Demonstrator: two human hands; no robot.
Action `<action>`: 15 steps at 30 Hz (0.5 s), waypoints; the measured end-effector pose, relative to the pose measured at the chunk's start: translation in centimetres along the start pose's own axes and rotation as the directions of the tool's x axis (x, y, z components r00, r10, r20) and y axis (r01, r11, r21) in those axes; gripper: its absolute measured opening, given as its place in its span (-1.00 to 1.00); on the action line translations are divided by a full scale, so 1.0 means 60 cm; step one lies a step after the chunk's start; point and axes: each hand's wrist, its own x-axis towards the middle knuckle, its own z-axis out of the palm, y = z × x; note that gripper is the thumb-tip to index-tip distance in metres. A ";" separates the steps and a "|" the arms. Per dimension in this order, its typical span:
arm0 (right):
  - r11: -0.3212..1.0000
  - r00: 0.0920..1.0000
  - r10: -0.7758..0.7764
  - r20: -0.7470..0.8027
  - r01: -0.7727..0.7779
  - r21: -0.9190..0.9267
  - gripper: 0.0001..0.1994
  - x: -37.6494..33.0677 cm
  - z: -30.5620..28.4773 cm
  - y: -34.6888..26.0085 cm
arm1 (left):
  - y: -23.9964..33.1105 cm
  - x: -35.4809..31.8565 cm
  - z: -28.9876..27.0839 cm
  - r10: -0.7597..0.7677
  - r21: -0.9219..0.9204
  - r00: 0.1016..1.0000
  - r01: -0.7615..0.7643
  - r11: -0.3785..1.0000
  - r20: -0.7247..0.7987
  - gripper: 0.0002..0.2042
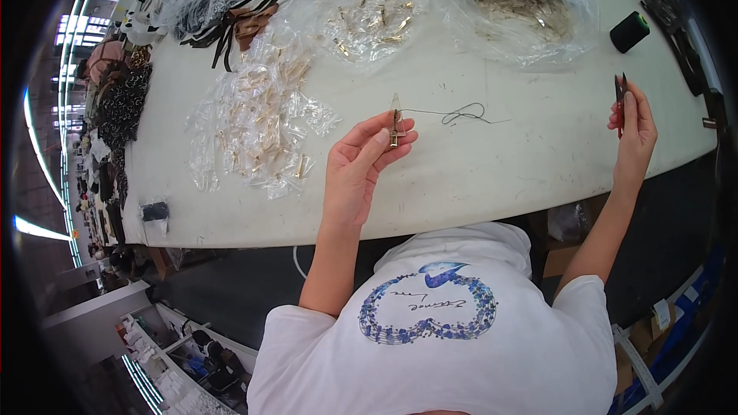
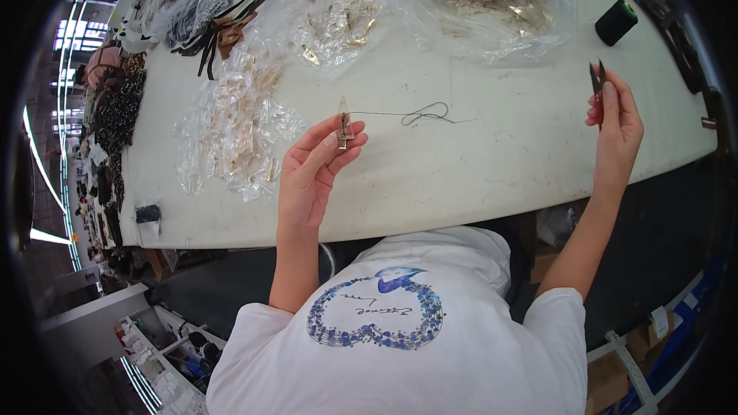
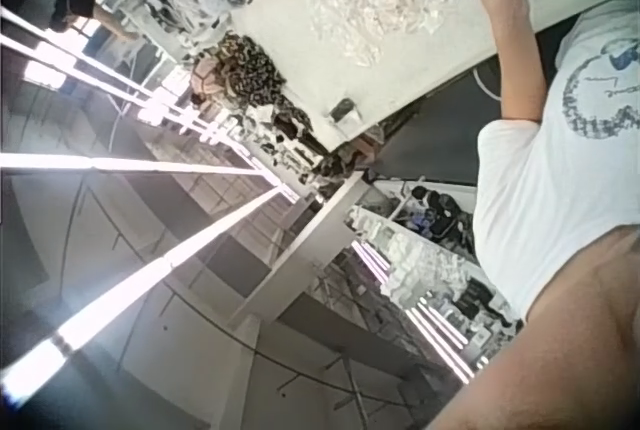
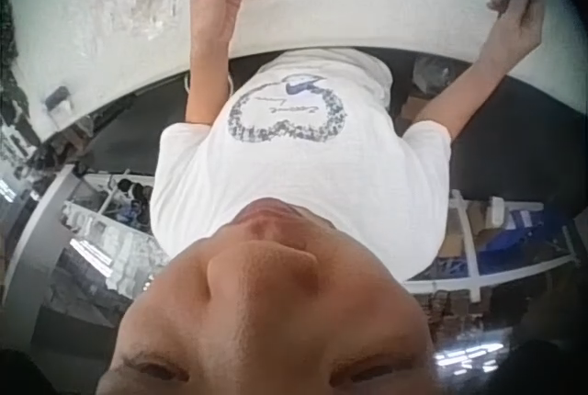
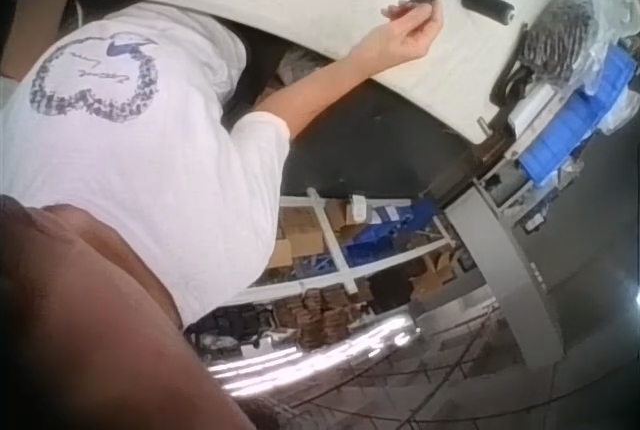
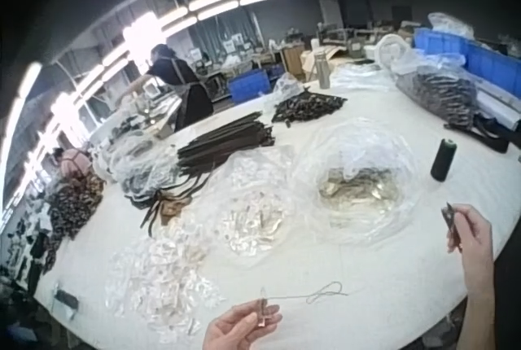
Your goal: Thread a fine cord through a small metal hardware accessory for leather goods assembly.
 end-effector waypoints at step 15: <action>0.977 0.700 -0.213 0.682 0.131 0.170 -0.79 -0.198 0.234 -0.086 | 0.002 -0.029 0.022 0.128 0.195 0.992 -0.128 0.973 0.011 -0.73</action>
